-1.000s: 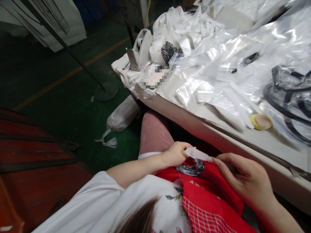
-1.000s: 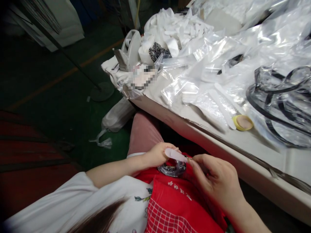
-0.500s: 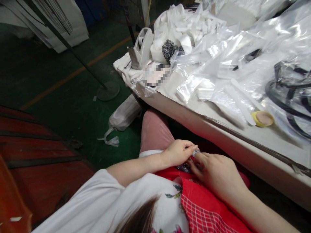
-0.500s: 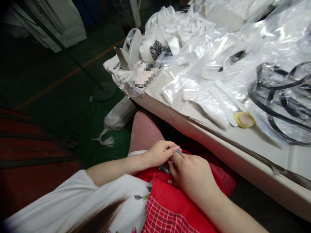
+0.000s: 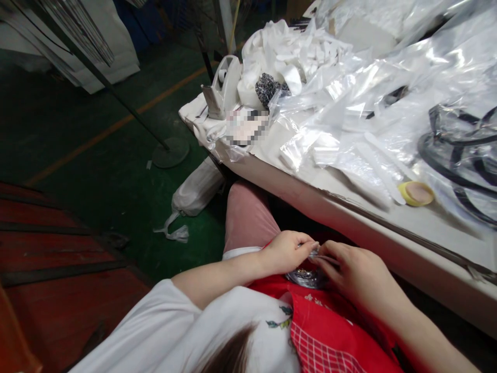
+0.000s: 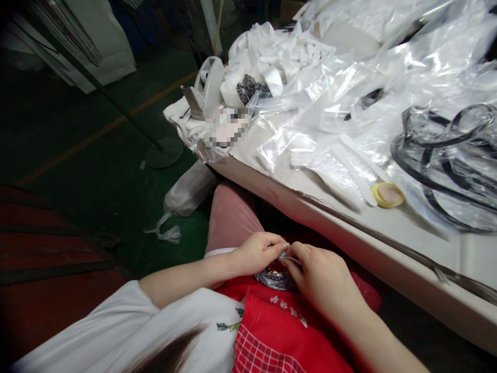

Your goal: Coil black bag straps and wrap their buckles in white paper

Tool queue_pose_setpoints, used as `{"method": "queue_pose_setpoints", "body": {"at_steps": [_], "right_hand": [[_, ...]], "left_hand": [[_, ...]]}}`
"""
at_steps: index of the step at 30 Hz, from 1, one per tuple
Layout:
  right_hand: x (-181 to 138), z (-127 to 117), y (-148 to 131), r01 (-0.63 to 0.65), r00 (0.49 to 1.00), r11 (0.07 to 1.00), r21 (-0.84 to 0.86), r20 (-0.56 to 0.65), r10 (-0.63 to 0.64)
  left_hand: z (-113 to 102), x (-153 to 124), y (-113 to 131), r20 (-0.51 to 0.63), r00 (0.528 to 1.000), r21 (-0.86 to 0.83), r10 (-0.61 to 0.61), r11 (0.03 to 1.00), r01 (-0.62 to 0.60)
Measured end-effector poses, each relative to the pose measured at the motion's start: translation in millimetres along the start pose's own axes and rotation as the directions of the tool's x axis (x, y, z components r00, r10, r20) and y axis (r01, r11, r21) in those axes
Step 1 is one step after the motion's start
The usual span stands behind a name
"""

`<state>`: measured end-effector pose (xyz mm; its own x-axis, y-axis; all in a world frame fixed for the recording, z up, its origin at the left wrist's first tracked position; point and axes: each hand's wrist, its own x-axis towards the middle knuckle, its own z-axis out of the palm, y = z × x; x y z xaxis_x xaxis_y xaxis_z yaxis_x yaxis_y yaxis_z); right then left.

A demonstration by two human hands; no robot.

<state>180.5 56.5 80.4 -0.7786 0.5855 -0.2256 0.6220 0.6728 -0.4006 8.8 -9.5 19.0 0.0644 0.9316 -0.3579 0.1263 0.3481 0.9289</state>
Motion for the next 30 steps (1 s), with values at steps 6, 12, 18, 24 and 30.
{"method": "queue_pose_setpoints", "body": {"at_steps": [6,12,18,24,30], "right_hand": [[21,0,13,-0.098,0.995,0.860,0.502,0.055,0.081],[34,30,38,-0.277,0.959,0.546,0.791,0.192,0.208],[33,56,34,-0.251,0.950,0.250,0.935,0.187,0.252],[10,30,29,-0.016,0.980,0.629,0.778,-0.112,0.163],[5,20,26,0.005,0.953,0.690,0.724,-0.213,0.216]], "left_hand": [[-6,-7,10,0.011,0.956,0.281,0.293,0.917,-0.284],[0,-10,11,-0.002,0.940,0.304,0.342,0.895,-0.325],[0,-10,9,-0.013,0.905,0.275,0.426,0.871,-0.406],[-3,-10,15,-0.044,0.923,0.315,0.382,0.882,-0.350],[4,-2,16,0.011,0.948,0.300,0.319,0.903,-0.308]]}}
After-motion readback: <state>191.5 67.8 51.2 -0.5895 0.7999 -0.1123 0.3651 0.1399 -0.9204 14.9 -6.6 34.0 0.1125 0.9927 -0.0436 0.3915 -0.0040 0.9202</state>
